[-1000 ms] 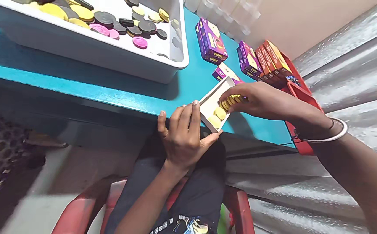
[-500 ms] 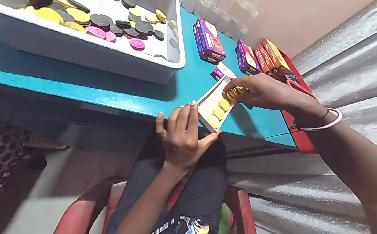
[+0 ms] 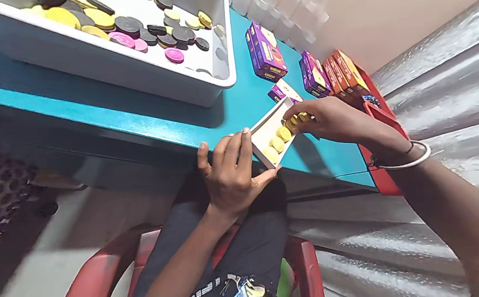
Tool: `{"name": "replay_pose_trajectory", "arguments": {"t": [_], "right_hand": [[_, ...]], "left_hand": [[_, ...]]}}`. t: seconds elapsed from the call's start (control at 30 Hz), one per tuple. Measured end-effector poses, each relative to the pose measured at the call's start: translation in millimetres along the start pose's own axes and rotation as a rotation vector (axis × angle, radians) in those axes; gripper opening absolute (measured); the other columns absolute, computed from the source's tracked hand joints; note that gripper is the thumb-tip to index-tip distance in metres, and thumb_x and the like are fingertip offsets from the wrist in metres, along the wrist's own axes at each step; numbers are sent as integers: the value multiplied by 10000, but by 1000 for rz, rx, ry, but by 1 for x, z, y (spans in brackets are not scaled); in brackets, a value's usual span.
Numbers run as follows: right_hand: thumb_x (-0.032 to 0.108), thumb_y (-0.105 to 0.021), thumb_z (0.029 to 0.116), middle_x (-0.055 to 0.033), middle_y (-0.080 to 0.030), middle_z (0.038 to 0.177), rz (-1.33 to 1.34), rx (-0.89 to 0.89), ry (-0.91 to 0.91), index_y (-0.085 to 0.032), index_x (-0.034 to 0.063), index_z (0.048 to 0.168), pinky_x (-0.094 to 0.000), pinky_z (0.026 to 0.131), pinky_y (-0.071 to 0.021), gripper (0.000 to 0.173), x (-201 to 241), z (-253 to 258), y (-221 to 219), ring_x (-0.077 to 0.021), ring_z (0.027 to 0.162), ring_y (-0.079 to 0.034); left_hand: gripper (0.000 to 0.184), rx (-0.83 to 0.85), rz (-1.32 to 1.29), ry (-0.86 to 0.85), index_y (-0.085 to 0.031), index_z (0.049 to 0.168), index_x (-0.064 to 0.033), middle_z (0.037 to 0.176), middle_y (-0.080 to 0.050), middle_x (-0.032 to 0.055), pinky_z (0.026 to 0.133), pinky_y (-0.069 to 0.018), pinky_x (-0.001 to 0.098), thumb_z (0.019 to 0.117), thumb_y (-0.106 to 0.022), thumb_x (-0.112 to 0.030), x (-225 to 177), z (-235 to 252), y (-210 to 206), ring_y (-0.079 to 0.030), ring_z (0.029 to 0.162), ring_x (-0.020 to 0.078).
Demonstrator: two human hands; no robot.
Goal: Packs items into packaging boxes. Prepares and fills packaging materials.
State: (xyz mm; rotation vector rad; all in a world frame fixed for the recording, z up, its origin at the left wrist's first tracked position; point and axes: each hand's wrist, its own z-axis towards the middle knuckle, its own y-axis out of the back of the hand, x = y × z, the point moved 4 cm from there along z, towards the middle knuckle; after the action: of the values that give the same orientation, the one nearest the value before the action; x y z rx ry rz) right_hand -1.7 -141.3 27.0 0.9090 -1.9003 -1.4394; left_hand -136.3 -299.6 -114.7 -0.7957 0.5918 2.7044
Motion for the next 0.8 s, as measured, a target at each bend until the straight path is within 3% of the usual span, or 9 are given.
{"name": "replay_pose_trajectory", "arguments": {"t": [0.17, 0.3, 0.47, 0.6, 0.8], "right_hand": [[116, -742, 929, -76, -724, 970, -26, -26, -23, -719, 112, 1147, -461, 779, -574, 219, 0, 1, -5, -212, 846, -697], [144, -714, 964, -72, -720, 965, -16, 1, -54, -697, 103, 1174, -430, 772, -582, 214, -1, 0, -2, -196, 831, -698], [84, -678, 970, -117, -714, 1004, -3, -97, -79, -660, 70, 1211, -475, 784, -577, 242, -14, 1, 15, -237, 850, -695], [47, -722, 914, -131, -728, 1062, -13, -95, 112, -709, 56, 1170, -472, 860, -585, 256, -26, 7, 8, -255, 937, -716], [55, -728, 906, -143, -732, 1122, -54, -141, 230, -722, 44, 1171, -470, 903, -580, 265, -29, 7, 3, -268, 992, -721]], "left_hand": [[880, 1, 3, -1, -697, 1294, -48, 1224, -709, 84, 1175, -230, 576, 734, -748, -725, 0, 0, 0, -622, 1170, 247], [876, -1, 3, 1, -701, 1289, -52, 1221, -711, 82, 1174, -231, 584, 732, -749, -726, -1, 0, 0, -625, 1169, 248], [873, 4, 9, 3, -706, 1286, -62, 1222, -713, 79, 1173, -236, 575, 726, -748, -731, 0, 0, 0, -626, 1171, 244], [884, 6, 5, -1, -697, 1297, -56, 1224, -704, 81, 1181, -216, 573, 727, -749, -729, 0, 0, -1, -615, 1177, 247], [870, 2, 20, -7, -705, 1289, -64, 1222, -709, 84, 1170, -227, 576, 733, -742, -731, 0, 1, 0, -620, 1178, 244]]}}
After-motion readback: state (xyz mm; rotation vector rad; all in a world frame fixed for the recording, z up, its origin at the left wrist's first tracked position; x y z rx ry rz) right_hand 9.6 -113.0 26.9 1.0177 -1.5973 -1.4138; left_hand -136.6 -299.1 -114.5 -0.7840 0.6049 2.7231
